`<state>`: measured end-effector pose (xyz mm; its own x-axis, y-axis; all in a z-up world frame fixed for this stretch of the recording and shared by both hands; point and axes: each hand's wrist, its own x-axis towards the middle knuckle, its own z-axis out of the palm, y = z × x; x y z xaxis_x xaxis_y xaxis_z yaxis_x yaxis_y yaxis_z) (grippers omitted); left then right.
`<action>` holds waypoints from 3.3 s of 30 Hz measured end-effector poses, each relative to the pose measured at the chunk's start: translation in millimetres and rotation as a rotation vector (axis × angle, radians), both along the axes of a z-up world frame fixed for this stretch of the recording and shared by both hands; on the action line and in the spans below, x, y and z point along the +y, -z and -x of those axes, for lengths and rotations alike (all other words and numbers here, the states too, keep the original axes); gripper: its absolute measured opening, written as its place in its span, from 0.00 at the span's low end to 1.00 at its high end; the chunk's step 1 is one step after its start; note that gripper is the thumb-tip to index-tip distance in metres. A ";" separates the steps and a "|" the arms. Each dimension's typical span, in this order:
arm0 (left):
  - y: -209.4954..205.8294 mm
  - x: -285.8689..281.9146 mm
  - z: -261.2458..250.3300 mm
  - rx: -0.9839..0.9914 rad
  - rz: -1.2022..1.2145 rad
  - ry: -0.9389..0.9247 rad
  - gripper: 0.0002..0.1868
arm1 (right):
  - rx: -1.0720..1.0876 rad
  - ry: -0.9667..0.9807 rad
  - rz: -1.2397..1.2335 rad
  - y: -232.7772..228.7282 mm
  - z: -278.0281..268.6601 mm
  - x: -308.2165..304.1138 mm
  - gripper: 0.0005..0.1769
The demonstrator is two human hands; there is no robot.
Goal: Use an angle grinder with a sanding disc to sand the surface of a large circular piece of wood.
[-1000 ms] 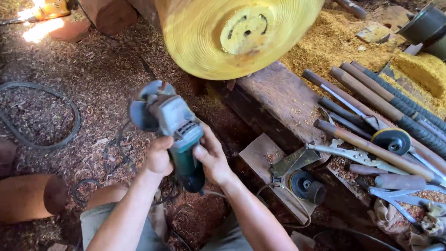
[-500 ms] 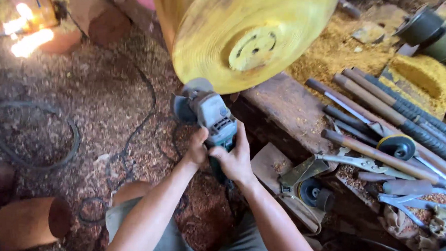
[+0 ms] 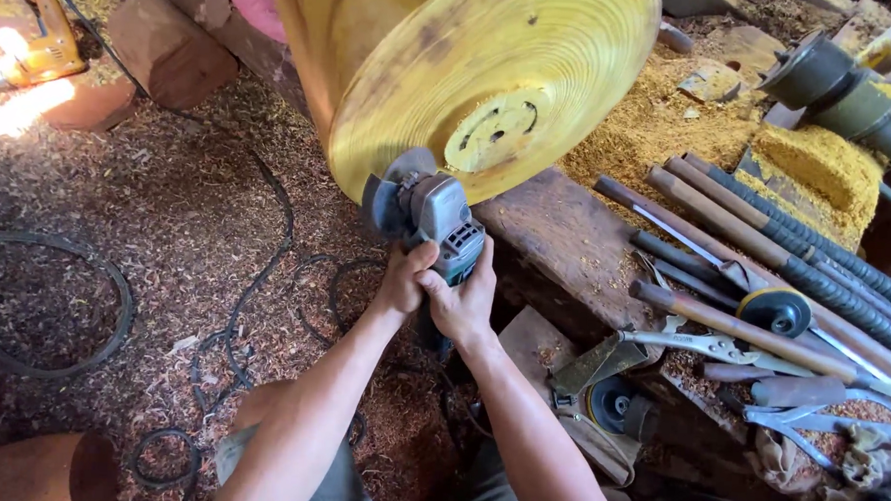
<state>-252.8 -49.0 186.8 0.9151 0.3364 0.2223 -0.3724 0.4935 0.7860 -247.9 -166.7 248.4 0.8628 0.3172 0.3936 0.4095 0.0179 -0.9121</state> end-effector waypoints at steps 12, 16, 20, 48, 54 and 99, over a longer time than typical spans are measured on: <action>-35.0 -6.4 -9.6 0.007 -0.012 0.032 0.51 | -0.009 0.075 0.011 -5.0 -11.0 -2.7 0.59; -39.1 -12.1 -13.5 -0.015 0.027 0.069 0.51 | -0.014 0.093 0.001 -8.4 -11.6 -6.3 0.60; -44.7 -20.0 -15.6 0.024 0.083 0.137 0.49 | 0.017 0.145 -0.037 0.1 -10.3 -12.2 0.59; -10.3 -5.3 -16.4 0.053 0.000 0.011 0.47 | 0.051 0.010 -0.096 2.3 -13.4 -3.1 0.58; -22.2 -10.3 -18.8 0.055 -0.025 -0.001 0.47 | 0.044 0.040 -0.093 3.0 -15.5 -7.0 0.55; -42.5 -32.6 -50.2 0.081 -0.213 0.174 0.46 | 0.051 0.131 -0.150 23.0 -38.2 -26.4 0.56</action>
